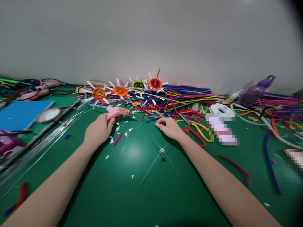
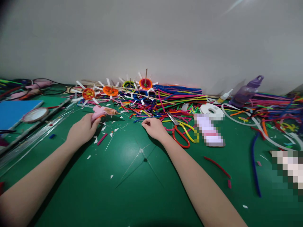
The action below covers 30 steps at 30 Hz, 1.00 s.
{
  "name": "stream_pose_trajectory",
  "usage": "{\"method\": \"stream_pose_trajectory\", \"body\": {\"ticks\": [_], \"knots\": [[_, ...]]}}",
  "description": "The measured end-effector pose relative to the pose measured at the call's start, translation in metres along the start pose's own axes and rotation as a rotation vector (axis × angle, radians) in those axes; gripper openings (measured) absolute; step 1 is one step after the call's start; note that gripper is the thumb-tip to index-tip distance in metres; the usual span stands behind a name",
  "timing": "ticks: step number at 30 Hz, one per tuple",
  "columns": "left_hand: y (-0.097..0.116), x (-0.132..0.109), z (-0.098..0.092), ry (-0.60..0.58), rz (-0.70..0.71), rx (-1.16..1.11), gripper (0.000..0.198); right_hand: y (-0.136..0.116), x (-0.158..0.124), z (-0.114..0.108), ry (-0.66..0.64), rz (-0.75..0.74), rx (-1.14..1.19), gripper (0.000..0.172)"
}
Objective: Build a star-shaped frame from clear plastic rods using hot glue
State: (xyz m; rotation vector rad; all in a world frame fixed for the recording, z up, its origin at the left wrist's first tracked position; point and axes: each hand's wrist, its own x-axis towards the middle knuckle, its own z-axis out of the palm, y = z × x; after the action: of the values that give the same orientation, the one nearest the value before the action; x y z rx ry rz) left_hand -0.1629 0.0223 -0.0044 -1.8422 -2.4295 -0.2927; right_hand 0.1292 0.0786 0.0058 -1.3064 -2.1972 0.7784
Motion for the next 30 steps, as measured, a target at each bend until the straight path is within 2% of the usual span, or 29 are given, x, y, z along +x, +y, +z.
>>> {"method": "stream_pose_trajectory", "body": {"ticks": [11, 30], "knots": [[-0.0024, 0.0013, 0.0019, -0.007, -0.017, -0.006, 0.053, 0.0017, 0.0001, -0.0004, -0.010, -0.001, 0.010, 0.015], [-0.0048, 0.0017, 0.0048, 0.032, 0.042, -0.002, 0.048, 0.0012, -0.0005, -0.0002, -0.011, -0.005, -0.003, 0.015]]}}
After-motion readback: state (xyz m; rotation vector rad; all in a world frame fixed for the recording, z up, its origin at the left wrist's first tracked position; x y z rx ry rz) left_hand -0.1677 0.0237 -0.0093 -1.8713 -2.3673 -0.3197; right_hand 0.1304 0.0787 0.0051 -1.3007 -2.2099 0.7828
